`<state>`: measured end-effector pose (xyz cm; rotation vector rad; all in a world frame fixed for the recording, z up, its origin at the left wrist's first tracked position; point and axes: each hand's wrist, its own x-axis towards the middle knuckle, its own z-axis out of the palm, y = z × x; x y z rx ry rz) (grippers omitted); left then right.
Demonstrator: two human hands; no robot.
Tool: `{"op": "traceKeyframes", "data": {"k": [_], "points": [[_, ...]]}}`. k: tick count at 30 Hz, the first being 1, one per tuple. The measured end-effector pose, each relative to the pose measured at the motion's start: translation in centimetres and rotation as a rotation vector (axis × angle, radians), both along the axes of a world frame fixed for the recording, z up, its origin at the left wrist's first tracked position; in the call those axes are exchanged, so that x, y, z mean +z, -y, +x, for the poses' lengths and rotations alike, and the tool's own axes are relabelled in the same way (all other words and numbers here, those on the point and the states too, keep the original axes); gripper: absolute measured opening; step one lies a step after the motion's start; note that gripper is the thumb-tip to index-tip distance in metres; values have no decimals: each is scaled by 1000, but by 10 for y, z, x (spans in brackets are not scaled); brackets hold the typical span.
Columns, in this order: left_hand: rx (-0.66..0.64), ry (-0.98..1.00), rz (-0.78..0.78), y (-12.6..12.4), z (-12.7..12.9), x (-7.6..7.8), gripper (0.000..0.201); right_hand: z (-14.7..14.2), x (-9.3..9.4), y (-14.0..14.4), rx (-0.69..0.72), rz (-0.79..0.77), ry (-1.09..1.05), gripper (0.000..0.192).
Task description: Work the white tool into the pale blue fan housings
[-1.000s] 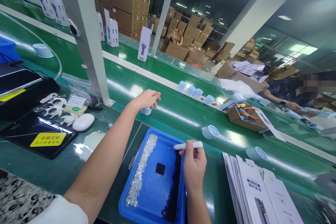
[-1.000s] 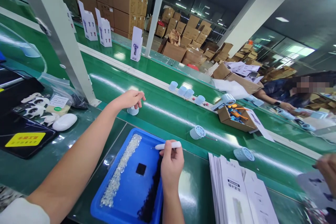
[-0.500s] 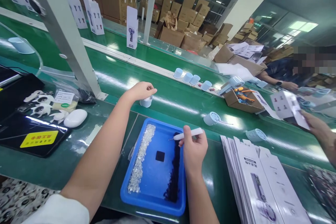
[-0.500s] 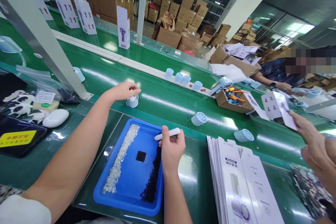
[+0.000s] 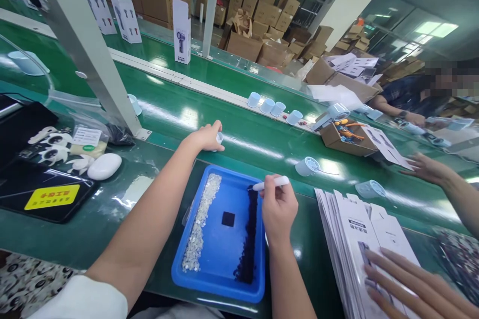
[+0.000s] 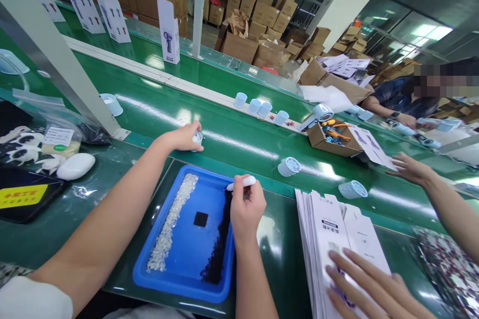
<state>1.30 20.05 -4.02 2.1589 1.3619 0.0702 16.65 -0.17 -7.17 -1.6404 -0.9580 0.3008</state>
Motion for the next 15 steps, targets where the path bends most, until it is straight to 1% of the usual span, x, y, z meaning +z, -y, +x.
{"op": "traceKeyframes", "data": {"k": [3, 6, 9, 11, 12, 13, 15], "points": [[-3, 67, 22, 1, 4, 2, 59, 5, -6, -1, 27, -22, 37, 27], [24, 154, 62, 4, 3, 13, 57, 6, -9, -3, 73, -39, 52, 29], [67, 249, 121, 8, 2, 26, 44, 6, -10, -4, 86, -63, 65, 29], [110, 391, 141, 10, 2, 33, 36, 4, -9, -3, 87, -67, 71, 27], [132, 493, 135, 12, 2, 36, 34, 4, -9, -3, 90, -63, 75, 26], [147, 613, 109, 13, 3, 39, 32, 3, -8, -2, 103, -57, 85, 25], [158, 874, -12, 15, 5, 45, 28, 0, -5, -1, 193, -44, 143, 22]]}}
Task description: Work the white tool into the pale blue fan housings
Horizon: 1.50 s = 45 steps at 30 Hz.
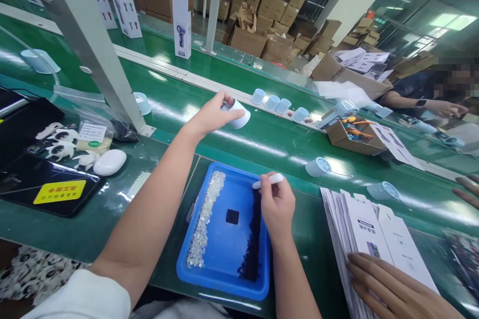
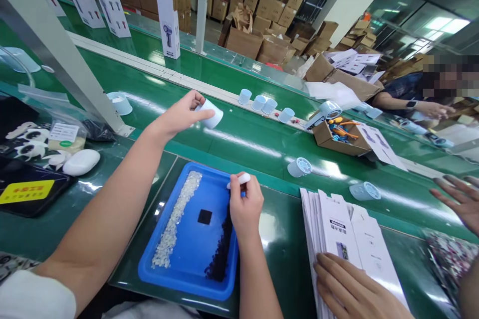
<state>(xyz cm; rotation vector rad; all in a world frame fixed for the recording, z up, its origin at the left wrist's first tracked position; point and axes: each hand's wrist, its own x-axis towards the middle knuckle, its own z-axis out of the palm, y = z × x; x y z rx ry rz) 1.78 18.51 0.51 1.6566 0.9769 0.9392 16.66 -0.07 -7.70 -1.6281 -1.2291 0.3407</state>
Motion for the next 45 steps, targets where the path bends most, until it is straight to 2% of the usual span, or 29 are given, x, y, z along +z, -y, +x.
{"op": "traceKeyframes", "data": {"k": [3, 5, 8, 10, 12, 14, 16, 18, 21, 23, 25, 34, 45], "points": [[-54, 341, -167, 4, 3, 10, 16, -3, 5, 1, 192, 13, 120, 18], [-24, 440, -242, 7, 5, 16, 12, -3, 8, 2, 230, 30, 139, 16], [7, 485, -342, 10, 5, 21, 10, -2, 11, 9, 208, 113, 82, 13], [-8, 529, -419, 11, 6, 21, 8, -3, 13, 14, 261, 181, 53, 12], [-23, 565, -469, 11, 7, 19, 6, -7, 15, 19, 417, 152, 63, 11], [-37, 564, -486, 11, 10, 16, 6, -13, 17, 20, 596, 40, 81, 11], [-59, 539, -486, 12, 14, 13, 6, -18, 20, 19, 646, 30, 52, 10], [-95, 512, -482, 15, 19, 11, 9, -20, 23, 17, 516, 192, -29, 7], [-172, 457, -472, 23, 25, 13, 18, -19, 29, 12, 203, 441, -246, 11], [-224, 420, -464, 29, 28, 16, 21, -17, 32, 9, 59, 498, -403, 12], [-267, 388, -451, 34, 30, 19, 21, -16, 35, 6, -15, 503, -487, 13], [-343, 290, -367, 42, 33, 28, 22, -13, 39, 1, -104, 517, -485, 12], [-371, 312, -372, 44, 36, 26, 23, -11, 39, 1, -105, 529, -442, 11]]}}
